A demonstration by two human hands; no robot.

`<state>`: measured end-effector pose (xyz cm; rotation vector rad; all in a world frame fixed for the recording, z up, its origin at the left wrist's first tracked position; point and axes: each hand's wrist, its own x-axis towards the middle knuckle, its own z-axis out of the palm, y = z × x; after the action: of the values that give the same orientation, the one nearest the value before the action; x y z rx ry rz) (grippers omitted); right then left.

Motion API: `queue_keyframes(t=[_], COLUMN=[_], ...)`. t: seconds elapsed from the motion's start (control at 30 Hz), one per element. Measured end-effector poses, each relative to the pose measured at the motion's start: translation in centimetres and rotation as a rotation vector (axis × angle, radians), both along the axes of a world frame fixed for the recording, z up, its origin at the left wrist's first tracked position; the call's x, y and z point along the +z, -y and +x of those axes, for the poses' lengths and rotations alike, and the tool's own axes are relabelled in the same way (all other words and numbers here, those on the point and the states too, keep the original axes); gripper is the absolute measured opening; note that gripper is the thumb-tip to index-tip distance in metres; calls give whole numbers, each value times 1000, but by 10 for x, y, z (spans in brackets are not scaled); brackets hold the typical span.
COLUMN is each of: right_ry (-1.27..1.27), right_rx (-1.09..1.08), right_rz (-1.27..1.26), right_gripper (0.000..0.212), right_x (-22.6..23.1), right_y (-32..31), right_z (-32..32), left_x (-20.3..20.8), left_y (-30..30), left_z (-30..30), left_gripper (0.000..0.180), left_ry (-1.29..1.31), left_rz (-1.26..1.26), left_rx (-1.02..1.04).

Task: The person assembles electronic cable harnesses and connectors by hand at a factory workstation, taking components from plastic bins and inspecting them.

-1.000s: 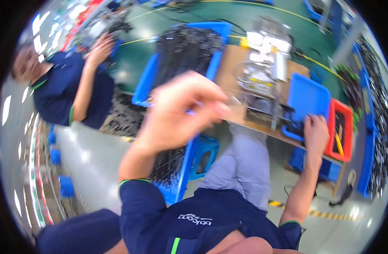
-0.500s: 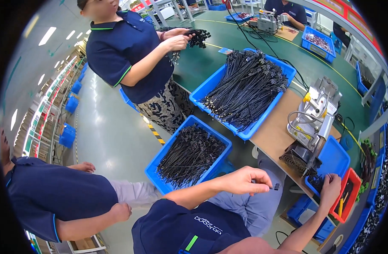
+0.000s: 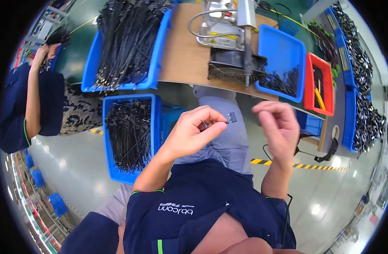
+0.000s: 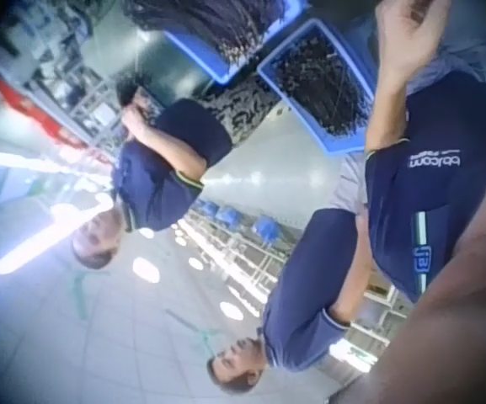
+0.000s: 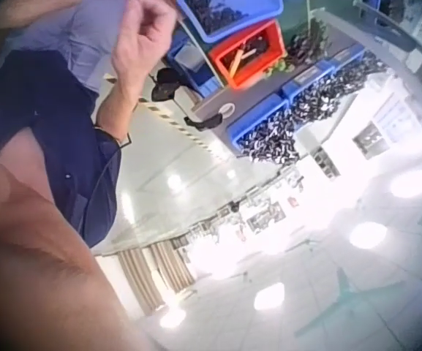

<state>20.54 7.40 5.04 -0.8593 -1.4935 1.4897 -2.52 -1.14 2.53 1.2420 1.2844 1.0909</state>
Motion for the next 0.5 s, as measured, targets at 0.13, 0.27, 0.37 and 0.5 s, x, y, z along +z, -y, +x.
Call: queue_keyframes(t=[0.13,0.27,0.37,0.5], right_ry=[-60,-65,-70,-16], right_rx=[89,115,147,193], right_rz=[-91,-149,-176,-121], right_gripper=[12,12,12,12], right_x=[-26,-33,-30,-25], right_y=[14,14,13,10], right_z=[0,-1,-4,-12], left_x=[0,-1,3,6], left_y=[-8,-13,-10,-7], left_z=[19,21,18,12], left_gripper=[10,15,13,14], left_ry=[-15,-30,-36,-49], left_rz=[33,35,52,71], left_rx=[-41,-21,-2,19])
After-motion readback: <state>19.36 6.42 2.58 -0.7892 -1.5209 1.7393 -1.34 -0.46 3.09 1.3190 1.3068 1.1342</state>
